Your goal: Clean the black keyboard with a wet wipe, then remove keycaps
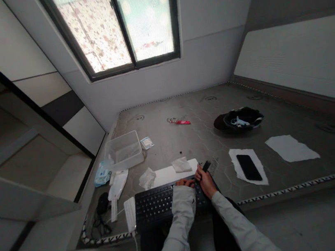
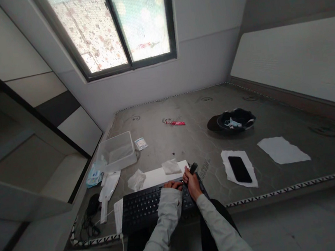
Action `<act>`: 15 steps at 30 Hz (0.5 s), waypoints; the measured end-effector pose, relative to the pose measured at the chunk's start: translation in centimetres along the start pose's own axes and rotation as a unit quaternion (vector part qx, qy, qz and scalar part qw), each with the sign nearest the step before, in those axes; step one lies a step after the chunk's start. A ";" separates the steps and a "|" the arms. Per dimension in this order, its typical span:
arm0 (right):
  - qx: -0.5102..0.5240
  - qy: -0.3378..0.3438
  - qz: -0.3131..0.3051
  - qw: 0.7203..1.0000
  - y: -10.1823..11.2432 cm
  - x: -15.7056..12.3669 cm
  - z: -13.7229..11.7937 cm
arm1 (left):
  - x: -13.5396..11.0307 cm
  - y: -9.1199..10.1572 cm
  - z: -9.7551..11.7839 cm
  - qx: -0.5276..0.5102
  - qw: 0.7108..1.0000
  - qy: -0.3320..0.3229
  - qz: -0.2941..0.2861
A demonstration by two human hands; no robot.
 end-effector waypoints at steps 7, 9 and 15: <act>0.020 -0.003 -0.005 1.000 -0.2 -0.5 -0.4 | 0.4 -0.4 -0.1 -0.004 1.000 0.007 -0.019; 0.024 -0.003 -0.007 1.000 -0.1 -0.8 -0.4 | 0.4 -0.4 -0.1 -0.005 1.000 0.007 -0.021; 0.028 0.002 -0.019 0.999 -0.4 -0.2 -0.5 | 0.1 -0.3 -0.3 -0.010 1.000 -0.004 -0.021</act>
Point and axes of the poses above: each hand's wrist, its own x-axis towards the middle knuckle, its own y-axis out of the back of the hand, z = x × y, the point moved 4 cm from there along x, towards the middle knuckle
